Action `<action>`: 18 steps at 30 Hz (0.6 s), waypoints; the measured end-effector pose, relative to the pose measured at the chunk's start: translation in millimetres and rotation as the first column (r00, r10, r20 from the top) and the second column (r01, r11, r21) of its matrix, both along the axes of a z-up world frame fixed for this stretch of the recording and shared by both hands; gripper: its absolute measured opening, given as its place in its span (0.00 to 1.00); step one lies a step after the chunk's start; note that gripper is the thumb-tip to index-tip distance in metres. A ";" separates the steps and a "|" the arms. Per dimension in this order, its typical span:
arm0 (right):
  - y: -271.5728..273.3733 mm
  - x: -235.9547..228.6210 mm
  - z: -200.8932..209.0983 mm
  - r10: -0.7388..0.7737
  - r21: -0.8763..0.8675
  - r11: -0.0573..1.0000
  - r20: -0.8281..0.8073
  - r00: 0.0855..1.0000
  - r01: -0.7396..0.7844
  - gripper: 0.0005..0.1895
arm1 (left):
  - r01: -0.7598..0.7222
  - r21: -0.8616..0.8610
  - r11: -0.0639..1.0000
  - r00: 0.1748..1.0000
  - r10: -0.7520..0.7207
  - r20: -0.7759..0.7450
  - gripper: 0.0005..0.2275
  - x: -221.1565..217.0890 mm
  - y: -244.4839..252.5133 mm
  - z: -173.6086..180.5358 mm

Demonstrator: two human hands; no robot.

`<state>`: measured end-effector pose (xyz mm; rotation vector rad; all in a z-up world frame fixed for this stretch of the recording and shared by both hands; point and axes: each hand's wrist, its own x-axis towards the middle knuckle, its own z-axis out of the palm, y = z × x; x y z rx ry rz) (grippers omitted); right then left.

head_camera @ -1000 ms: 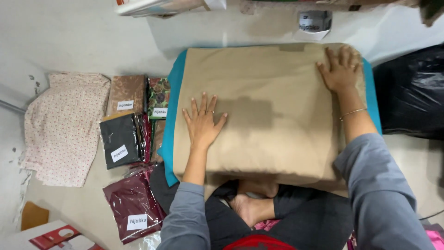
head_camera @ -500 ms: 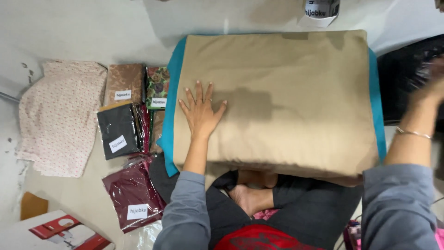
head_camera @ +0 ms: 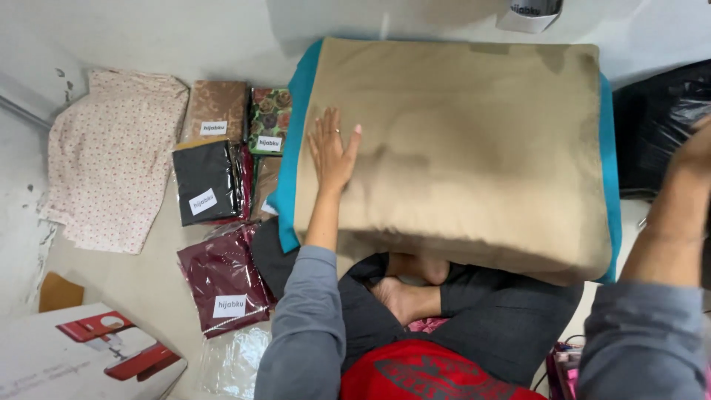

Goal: Folding and packaging hijabs into plastic bags, including the use of a lint roller.

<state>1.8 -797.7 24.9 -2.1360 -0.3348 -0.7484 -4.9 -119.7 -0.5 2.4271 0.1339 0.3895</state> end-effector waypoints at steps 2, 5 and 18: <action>73.0 -19.2 25.3 0.037 -0.140 0.990 0.018 0.999 -0.034 0.30 | 0.007 -0.146 0.989 0.998 0.002 0.061 0.34 -0.8 3.9 -1.4; 186.1 -60.5 57.0 0.093 -0.346 0.935 0.038 0.995 -0.074 0.34 | 0.050 -0.395 0.917 0.980 0.031 0.197 0.30 -2.0 7.3 -1.6; 462.8 -32.4 70.0 -0.002 -0.604 0.728 -0.475 0.880 -0.324 0.38 | 0.173 -0.713 0.680 0.924 0.138 0.357 0.25 -10.6 13.2 9.8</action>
